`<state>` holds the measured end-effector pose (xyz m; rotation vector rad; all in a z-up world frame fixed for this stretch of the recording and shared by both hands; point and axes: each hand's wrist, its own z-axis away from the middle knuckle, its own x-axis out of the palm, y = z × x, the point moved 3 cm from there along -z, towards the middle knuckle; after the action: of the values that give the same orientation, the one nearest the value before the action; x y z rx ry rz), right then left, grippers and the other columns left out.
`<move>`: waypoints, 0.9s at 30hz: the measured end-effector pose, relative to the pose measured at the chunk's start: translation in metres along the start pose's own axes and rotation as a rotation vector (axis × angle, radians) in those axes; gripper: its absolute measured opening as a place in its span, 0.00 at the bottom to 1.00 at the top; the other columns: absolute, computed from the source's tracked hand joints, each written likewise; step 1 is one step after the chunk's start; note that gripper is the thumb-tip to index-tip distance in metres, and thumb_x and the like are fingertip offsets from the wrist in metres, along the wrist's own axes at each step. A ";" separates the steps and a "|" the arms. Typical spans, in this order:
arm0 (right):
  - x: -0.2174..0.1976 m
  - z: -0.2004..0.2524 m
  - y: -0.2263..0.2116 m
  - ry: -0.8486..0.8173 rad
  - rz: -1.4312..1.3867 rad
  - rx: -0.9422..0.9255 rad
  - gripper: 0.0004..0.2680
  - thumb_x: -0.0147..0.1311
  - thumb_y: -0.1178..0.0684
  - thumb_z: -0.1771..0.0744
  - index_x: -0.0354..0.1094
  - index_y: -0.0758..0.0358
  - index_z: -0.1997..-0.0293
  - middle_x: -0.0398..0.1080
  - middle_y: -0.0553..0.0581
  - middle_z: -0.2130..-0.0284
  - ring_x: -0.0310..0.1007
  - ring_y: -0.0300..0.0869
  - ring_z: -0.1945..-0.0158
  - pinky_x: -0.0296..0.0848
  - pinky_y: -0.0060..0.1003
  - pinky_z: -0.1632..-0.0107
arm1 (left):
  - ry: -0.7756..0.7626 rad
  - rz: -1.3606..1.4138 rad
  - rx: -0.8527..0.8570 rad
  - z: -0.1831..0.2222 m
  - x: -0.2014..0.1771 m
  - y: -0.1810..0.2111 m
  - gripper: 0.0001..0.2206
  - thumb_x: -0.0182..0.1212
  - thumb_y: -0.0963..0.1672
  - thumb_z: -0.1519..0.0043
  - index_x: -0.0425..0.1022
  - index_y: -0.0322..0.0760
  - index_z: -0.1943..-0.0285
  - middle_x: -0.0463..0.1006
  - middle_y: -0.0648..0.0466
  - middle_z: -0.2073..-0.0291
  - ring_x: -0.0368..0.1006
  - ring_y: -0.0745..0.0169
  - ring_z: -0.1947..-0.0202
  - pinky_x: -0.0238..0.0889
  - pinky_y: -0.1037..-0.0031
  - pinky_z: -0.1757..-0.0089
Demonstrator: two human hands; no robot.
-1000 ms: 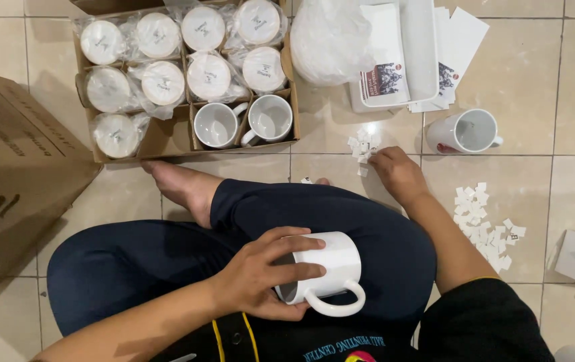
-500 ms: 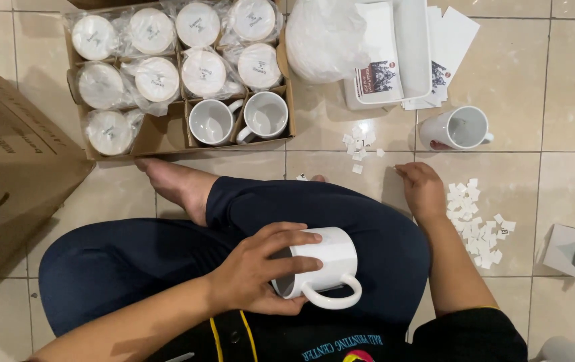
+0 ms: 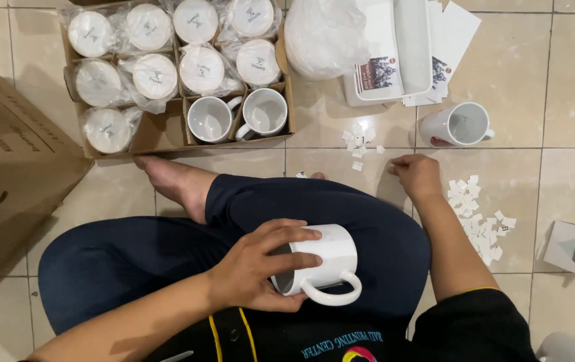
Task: The person sits on the floor and peels small stickers from a sheet, applying them to the surface of white mugs. They also handle printed cards and place items into a cardboard box.
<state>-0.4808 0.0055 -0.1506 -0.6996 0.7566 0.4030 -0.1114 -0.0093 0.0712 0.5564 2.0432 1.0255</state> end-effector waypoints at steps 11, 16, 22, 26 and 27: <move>-0.020 0.000 -0.021 -0.144 -0.215 0.191 0.06 0.64 0.60 0.39 0.75 0.64 0.61 0.76 0.57 0.65 0.75 0.44 0.65 0.78 0.32 0.65 | 0.000 0.014 0.002 -0.001 -0.001 -0.001 0.19 0.71 0.46 0.47 0.72 0.41 0.49 0.71 0.45 0.45 0.71 0.37 0.45 0.67 0.55 0.45; -0.012 0.003 -0.012 -0.123 -0.077 0.073 0.06 0.57 0.55 0.34 0.74 0.61 0.56 0.75 0.58 0.61 0.73 0.46 0.61 0.78 0.39 0.68 | 0.003 0.037 -0.007 -0.002 -0.003 0.000 0.18 0.71 0.46 0.47 0.73 0.39 0.50 0.72 0.45 0.46 0.72 0.37 0.46 0.66 0.54 0.44; 0.018 -0.009 0.028 0.153 0.146 -0.501 0.10 0.45 0.63 0.36 0.75 0.62 0.58 0.73 0.63 0.62 0.72 0.56 0.58 0.68 0.45 0.49 | 0.020 0.054 -0.019 -0.001 -0.002 -0.003 0.19 0.72 0.46 0.48 0.73 0.40 0.50 0.71 0.46 0.45 0.72 0.40 0.46 0.67 0.56 0.45; 0.014 0.009 0.024 0.164 0.089 -0.401 0.15 0.39 0.64 0.36 0.74 0.62 0.51 0.71 0.64 0.56 0.69 0.55 0.50 0.65 0.43 0.42 | 0.077 0.088 -0.051 0.003 0.000 -0.010 0.22 0.74 0.45 0.50 0.73 0.43 0.48 0.72 0.49 0.44 0.74 0.47 0.45 0.67 0.59 0.46; 0.014 0.012 0.026 0.202 0.070 -0.430 0.16 0.38 0.64 0.36 0.74 0.60 0.49 0.70 0.65 0.56 0.67 0.55 0.48 0.64 0.43 0.42 | 0.100 0.117 -0.069 0.004 0.000 -0.012 0.23 0.74 0.46 0.50 0.72 0.44 0.47 0.72 0.50 0.44 0.74 0.49 0.44 0.67 0.61 0.46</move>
<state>-0.4804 0.0339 -0.1658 -1.1317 0.8970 0.5737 -0.1089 -0.0142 0.0598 0.6058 2.0729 1.2100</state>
